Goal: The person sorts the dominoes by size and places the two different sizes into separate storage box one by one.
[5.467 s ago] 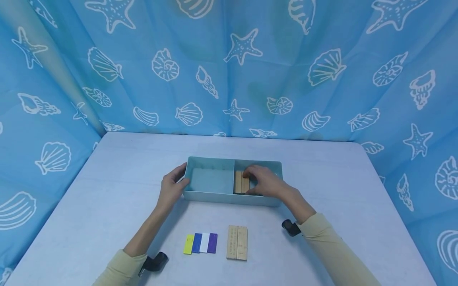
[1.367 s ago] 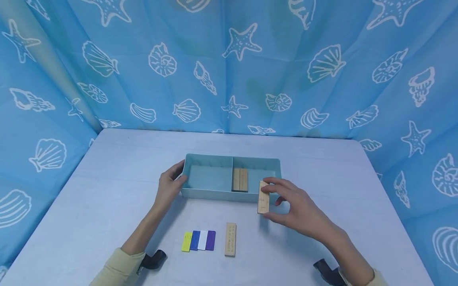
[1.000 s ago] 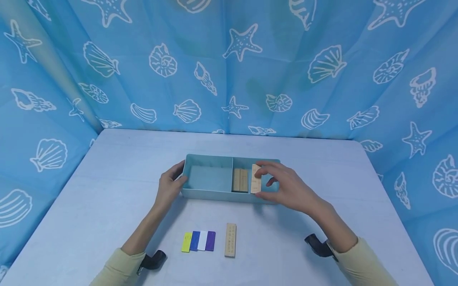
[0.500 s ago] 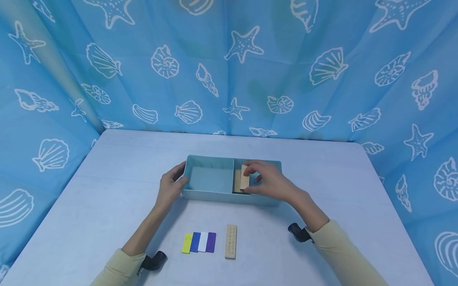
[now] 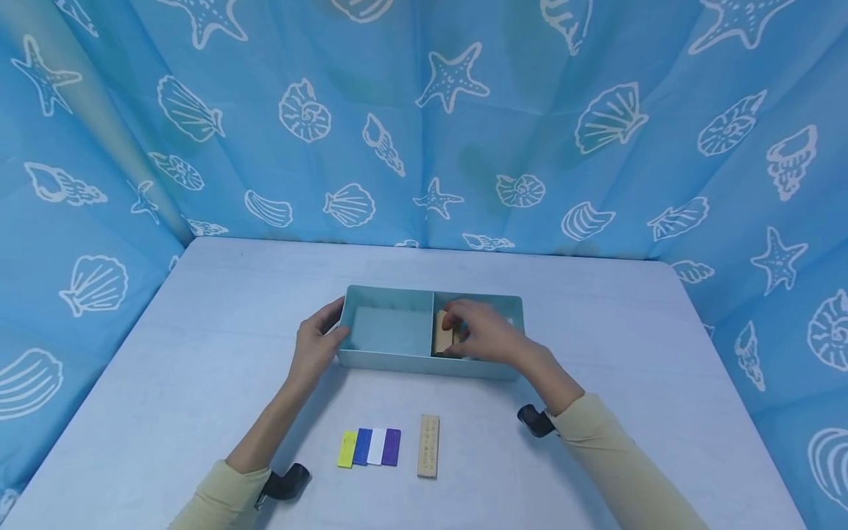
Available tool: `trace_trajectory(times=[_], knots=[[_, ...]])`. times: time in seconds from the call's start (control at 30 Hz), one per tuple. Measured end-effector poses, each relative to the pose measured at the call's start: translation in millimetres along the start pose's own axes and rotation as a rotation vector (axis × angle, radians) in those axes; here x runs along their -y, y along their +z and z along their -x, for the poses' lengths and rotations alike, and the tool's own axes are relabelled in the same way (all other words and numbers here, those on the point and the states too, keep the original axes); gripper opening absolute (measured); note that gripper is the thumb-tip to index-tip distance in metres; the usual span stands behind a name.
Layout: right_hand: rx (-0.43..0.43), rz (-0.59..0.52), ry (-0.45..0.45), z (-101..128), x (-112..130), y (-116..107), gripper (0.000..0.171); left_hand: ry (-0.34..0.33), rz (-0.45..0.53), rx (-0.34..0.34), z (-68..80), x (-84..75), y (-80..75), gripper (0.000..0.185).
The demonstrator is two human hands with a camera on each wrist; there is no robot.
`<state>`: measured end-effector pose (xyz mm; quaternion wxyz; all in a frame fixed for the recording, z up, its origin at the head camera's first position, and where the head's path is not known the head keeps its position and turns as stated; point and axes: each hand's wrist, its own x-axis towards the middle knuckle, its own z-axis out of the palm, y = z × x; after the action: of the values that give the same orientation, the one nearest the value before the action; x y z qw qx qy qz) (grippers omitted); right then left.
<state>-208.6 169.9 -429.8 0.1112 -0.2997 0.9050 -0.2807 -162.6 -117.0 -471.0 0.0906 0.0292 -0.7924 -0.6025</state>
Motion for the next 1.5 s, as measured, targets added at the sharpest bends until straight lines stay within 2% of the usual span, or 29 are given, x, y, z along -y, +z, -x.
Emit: trace_trajectory(times=[0.33, 0.8, 1.07, 1.33, 1.5], knots=[[0.003, -0.005, -0.029, -5, 4, 4, 0.034, -0.008, 0.002, -0.008, -0.5, -0.7, 0.4, 0.052], [0.012, -0.042, -0.036, -7, 2, 6, 0.034, 0.0, 0.036, 0.006, -0.6, -2.6, -1.5, 0.053], [0.012, -0.024, -0.028, -4, 1, 6, 0.035, -0.006, 0.033, 0.003, 0.3, -1.5, 0.0, 0.053], [-0.017, -0.074, 0.0, 9, 14, -13, 0.042, -0.024, 0.027, 0.002, 1.3, -3.5, 1.0, 0.053], [-0.08, -0.044, -0.014, 26, 27, -29, 0.04, -0.02, 0.021, -0.002, 1.9, -4.6, 0.2, 0.053]])
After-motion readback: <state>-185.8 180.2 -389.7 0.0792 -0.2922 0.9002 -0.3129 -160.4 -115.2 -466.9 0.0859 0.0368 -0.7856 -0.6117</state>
